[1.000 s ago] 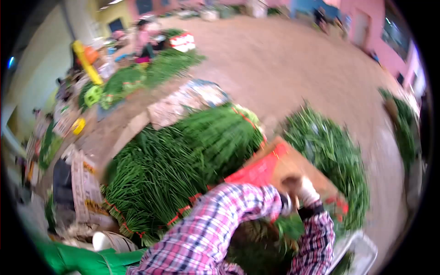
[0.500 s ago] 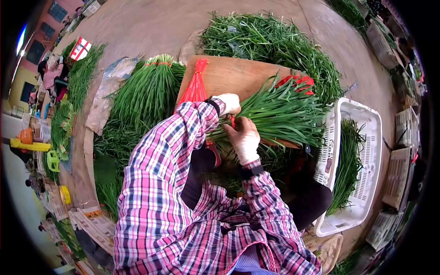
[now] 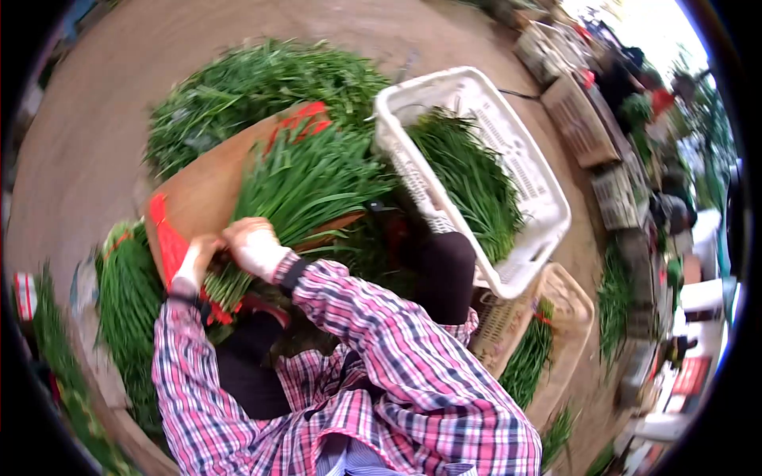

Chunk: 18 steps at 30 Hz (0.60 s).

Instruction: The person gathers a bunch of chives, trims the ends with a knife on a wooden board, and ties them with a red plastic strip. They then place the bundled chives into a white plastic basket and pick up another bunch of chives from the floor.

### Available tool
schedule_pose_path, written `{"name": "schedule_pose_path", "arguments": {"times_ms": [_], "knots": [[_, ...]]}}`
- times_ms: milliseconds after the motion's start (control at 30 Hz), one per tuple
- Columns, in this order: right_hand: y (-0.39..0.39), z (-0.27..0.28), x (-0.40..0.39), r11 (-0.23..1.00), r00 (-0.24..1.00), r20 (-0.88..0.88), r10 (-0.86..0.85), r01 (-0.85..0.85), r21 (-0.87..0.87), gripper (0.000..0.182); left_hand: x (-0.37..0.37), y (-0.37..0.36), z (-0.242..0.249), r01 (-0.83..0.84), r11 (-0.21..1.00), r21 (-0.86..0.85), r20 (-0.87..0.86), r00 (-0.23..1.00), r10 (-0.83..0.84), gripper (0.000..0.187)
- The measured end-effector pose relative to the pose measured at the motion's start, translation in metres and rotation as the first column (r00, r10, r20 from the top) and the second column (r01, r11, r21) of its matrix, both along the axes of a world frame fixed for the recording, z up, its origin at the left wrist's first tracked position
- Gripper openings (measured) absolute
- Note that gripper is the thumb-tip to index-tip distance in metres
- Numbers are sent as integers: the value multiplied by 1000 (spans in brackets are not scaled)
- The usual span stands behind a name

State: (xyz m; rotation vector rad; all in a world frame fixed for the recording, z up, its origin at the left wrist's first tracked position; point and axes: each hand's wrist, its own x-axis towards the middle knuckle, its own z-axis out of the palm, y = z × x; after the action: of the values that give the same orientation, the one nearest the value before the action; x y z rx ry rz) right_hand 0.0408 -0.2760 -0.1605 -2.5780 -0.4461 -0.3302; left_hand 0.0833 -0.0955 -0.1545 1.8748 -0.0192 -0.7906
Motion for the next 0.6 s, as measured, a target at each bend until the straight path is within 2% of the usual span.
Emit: {"name": "schedule_pose_path", "arguments": {"times_ms": [33, 67, 100, 133, 167, 200, 233, 267, 300, 333, 367, 400, 433, 467, 500, 533, 600], "knots": [[5, 2, 16, 985, 993, -103, 51, -68, -160, 14, -1, 0, -20, -143, 990, -19, -47, 989, 142, 21], [7, 10, 30, 940, 970, -220, 103, -167, -299, 16, -5, 3, -33, -201, 977, -67, 9, 979, 202, 18], [7, 26, 38, 905, 946, -287, 152, -250, -345, 17, -15, -2, -32, -286, 955, -84, 33, 957, 289, 16], [11, 23, 50, 877, 937, -262, 230, -316, -362, 15, -27, -8, -29, -376, 922, -97, 54, 923, 382, 14], [12, 16, 55, 851, 936, -205, 285, -346, -394, 14, -36, -9, -37, -317, 935, -159, 253, 902, 349, 13], [10, 22, 52, 824, 925, -137, 355, -379, -421, 12, -42, -10, -57, -326, 939, 108, 676, 717, 171, 14], [10, 22, 56, 822, 907, -134, 398, -418, -388, 12, -48, -13, -51, -324, 827, 460, 717, 684, -132, 13], [12, 21, 60, 814, 884, -128, 450, -465, -348, 11, -58, -9, -70, -395, 772, 497, 764, 621, -174, 15], [10, 26, 65, 798, 853, -165, 495, -522, -302, 10, -65, -17, -68, -430, 816, 388, 820, 564, -93, 17], [17, 10, 75, 768, 836, -207, 508, -549, -330, 14, -72, -31, -42, -424, 778, 464, 812, 554, -182, 16], [15, 16, 75, 730, 832, -226, 507, -554, -401, 15, -70, -40, -29, -369, 705, 605, 703, 665, -255, 18], [12, 13, 78, 744, 825, -210, 524, -564, -359, 14, -72, -42, -34, -380, 608, 698, 682, 613, -400, 18], [7, 8, 76, 768, 821, -181, 541, -570, -293, 14, -74, -47, -33, -306, 467, 829, 536, 674, -509, 20], [0, 5, 78, 790, 823, -154, 547, -568, -232, 14, -76, -55, -24, -118, 419, 900, 391, 643, -659, 26], [-9, 8, 73, 867, 868, 8, 497, -496, -47, 14, -94, -52, -25, -155, 596, 788, 592, 454, -666, 23], [-20, 14, 62, 893, 903, 144, 405, -425, 151, 14, -104, -54, 13, 20, 728, 685, 667, 383, -639, 28], [-40, 30, 40, 853, 984, 100, 147, -178, 491, 13, -108, -46, 35, -57, 859, 509, 818, 343, -462, 24]]}}
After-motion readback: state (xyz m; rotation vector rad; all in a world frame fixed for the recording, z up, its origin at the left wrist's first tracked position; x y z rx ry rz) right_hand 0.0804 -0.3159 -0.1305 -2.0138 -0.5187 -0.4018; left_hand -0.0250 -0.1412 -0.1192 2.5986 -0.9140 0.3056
